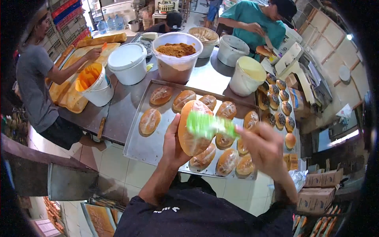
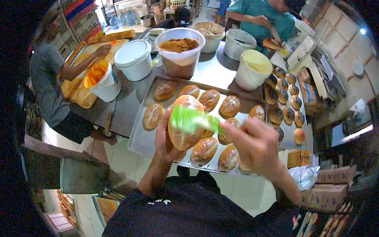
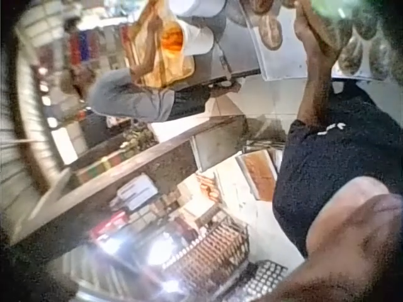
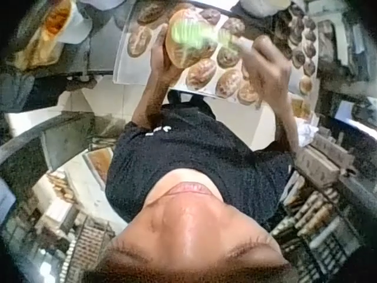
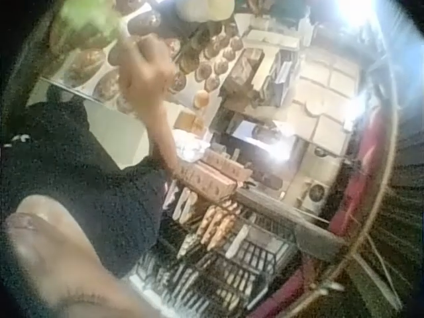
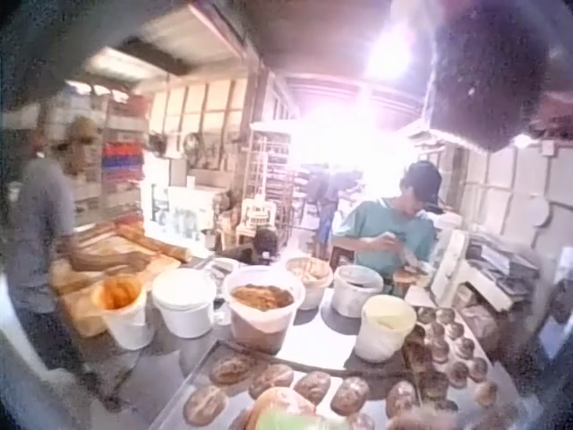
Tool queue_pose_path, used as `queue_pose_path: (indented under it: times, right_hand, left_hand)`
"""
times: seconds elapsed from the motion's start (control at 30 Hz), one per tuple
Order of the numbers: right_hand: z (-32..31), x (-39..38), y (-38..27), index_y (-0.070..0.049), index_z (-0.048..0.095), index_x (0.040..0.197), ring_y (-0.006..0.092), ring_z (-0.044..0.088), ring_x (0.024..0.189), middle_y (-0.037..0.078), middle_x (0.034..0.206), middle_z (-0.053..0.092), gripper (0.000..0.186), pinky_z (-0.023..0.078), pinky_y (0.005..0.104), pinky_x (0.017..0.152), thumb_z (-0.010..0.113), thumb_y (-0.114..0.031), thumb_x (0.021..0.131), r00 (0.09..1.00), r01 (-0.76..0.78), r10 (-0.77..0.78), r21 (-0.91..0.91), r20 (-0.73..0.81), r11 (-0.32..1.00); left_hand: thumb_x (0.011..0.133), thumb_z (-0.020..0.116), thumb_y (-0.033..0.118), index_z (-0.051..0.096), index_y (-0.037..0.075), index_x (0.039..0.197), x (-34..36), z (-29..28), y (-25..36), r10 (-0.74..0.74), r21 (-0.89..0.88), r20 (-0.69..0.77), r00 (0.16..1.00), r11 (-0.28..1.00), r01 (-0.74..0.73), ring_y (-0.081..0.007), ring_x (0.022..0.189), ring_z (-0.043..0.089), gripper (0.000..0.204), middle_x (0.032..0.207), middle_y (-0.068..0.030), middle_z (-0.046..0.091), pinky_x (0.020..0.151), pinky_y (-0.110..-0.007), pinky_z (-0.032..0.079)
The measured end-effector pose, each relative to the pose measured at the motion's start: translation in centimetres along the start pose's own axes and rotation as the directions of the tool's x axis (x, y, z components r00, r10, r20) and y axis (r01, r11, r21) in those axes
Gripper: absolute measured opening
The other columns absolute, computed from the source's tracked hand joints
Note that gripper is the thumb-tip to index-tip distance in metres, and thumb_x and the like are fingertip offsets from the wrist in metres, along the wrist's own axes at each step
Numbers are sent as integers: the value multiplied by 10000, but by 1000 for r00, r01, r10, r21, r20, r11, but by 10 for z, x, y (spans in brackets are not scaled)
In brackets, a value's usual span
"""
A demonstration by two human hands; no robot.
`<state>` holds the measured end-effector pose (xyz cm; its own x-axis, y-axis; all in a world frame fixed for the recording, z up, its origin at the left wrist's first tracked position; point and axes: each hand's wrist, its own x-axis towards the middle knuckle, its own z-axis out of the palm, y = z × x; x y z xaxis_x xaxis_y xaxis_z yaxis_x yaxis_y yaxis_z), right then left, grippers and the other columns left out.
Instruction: Preparing bread rolls by spreading cream and coating them with meat floss.
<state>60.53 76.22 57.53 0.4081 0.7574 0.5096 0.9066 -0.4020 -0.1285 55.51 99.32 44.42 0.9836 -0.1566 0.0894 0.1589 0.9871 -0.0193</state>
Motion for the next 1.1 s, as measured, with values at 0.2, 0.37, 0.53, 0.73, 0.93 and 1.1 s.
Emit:
queue_pose_path:
  times: [0.2, 0.37, 0.53, 0.73, 0.93, 1.1]
  right_hand:
    - [30, -30, -23, -202, 698, 1199, 127, 492, 625, -21, 689, 431, 432, 419, 285, 521, 637, -147, 775, 979, 190, -171, -194, 111, 962]
    - [19, -39, -22, -211, 719, 1160, 104, 443, 571, -46, 662, 424, 441, 374, 278, 471, 698, -136, 726, 995, 90, -95, -122, -40, 988]
    - [33, -44, -25, -141, 736, 1078, 122, 536, 536, -35, 670, 570, 312, 421, 278, 467, 736, -93, 769, 993, 93, -95, 38, 65, 995]
    - [46, -29, 47, 22, 676, 872, 52, 512, 545, -12, 636, 583, 116, 402, 239, 482, 636, -72, 925, 879, -408, 468, 643, 85, 648]
    - [81, -35, 40, 20, 681, 888, 21, 409, 507, -47, 605, 512, 175, 303, 215, 453, 652, -144, 942, 689, -572, 574, 819, 443, 53]
    - [112, -57, 52, -19, 647, 890, 33, 331, 437, -54, 588, 441, 189, 228, 221, 406, 616, -191, 962, 562, -442, 731, 888, 386, -129]
  left_hand:
    - [1020, 360, 492, 395, 45, 1440, 3, 10, 6, -52, -19, 132, 990, 998, 55, -352, 1266, 516, 615, 1390, -196, 506, 1095, -499, 395]
    - [1018, 342, 502, 382, 19, 1437, 4, 16, 11, 79, 171, -49, 996, 983, -69, -399, 1277, 495, 641, 1385, -275, 473, 1096, -526, 393]
    - [1011, 331, 531, 350, 6, 1454, 9, 18, -2, 18, 203, 74, 997, 979, -33, -403, 1273, 494, 688, 1377, -289, 470, 1102, -522, 391]
    - [1006, 352, 538, 304, 18, 1480, 4, 27, -15, -27, 88, -59, 998, 996, 32, -434, 1281, 478, 706, 1450, -254, 404, 1088, -595, 375]
    - [1018, 345, 508, 312, 15, 1481, -18, 6, 4, -98, 140, -44, 994, 985, 103, -440, 1274, 489, 677, 1438, -264, 435, 1097, -552, 382]
    - [1019, 381, 464, 403, 4, 1433, -75, -38, 47, 168, 306, -251, 953, 948, -87, -344, 1249, 539, 620, 1400, -223, 500, 1041, -504, 458]
